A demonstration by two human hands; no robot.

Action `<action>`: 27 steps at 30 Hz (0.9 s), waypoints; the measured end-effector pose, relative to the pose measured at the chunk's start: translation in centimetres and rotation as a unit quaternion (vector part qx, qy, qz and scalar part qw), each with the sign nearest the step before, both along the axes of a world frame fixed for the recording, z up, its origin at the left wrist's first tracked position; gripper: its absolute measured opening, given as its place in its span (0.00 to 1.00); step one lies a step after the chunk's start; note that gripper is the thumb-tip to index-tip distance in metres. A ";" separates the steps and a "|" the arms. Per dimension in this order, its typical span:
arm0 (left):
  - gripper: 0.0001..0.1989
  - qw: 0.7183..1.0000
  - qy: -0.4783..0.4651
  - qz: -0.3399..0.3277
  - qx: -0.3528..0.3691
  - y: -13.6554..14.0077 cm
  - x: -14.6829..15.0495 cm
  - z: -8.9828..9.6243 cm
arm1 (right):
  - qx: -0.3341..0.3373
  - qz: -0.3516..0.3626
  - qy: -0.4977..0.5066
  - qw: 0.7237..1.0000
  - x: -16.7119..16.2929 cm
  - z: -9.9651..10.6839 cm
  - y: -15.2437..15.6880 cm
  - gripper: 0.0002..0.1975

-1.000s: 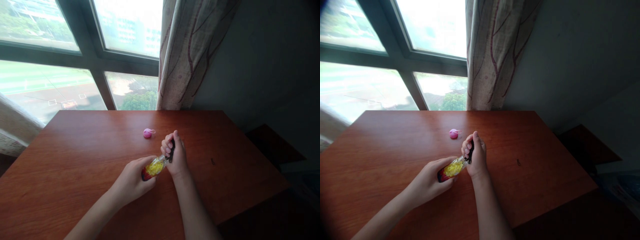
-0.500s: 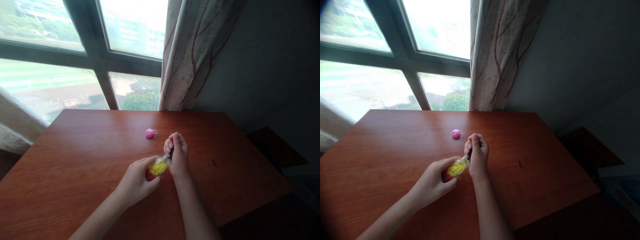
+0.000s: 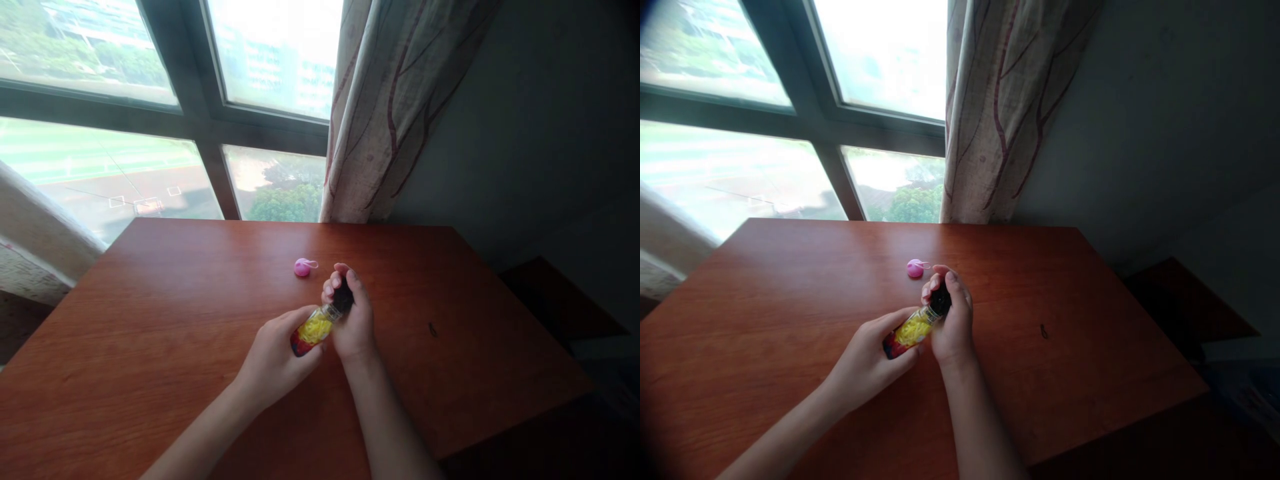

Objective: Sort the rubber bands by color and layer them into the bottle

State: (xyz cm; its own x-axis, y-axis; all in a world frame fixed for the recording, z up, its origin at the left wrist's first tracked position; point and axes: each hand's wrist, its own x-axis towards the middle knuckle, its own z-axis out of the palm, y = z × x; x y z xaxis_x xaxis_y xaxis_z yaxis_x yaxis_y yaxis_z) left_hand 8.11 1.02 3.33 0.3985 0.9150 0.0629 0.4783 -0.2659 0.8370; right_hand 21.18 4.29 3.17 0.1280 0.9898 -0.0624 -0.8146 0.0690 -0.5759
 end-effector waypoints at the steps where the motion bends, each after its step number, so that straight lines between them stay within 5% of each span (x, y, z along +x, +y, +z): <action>1: 0.08 1.000 -0.002 0.001 0.000 0.0 0.0 0.0 | -0.001 0.006 0.008 1.000 0.0 0.1 -0.1 0.07; 15: 0.12 1.000 -0.007 -0.009 -0.017 0.4 -0.3 0.1 | -0.028 -0.007 0.060 0.998 0.3 -0.1 0.2 0.07; 27: 0.13 1.000 -0.008 0.005 -0.016 0.2 -0.3 0.9 | -0.023 0.008 0.007 1.000 0.6 0.1 0.2 0.05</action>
State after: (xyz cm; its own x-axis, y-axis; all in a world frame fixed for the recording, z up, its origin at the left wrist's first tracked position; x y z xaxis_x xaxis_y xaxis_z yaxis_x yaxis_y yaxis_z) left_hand 7.78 1.17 4.25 0.3888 0.9204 0.0402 0.4666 -0.2343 0.8529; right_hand 21.78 4.44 3.31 0.1107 0.9878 -0.1099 -0.8239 0.0294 -0.5659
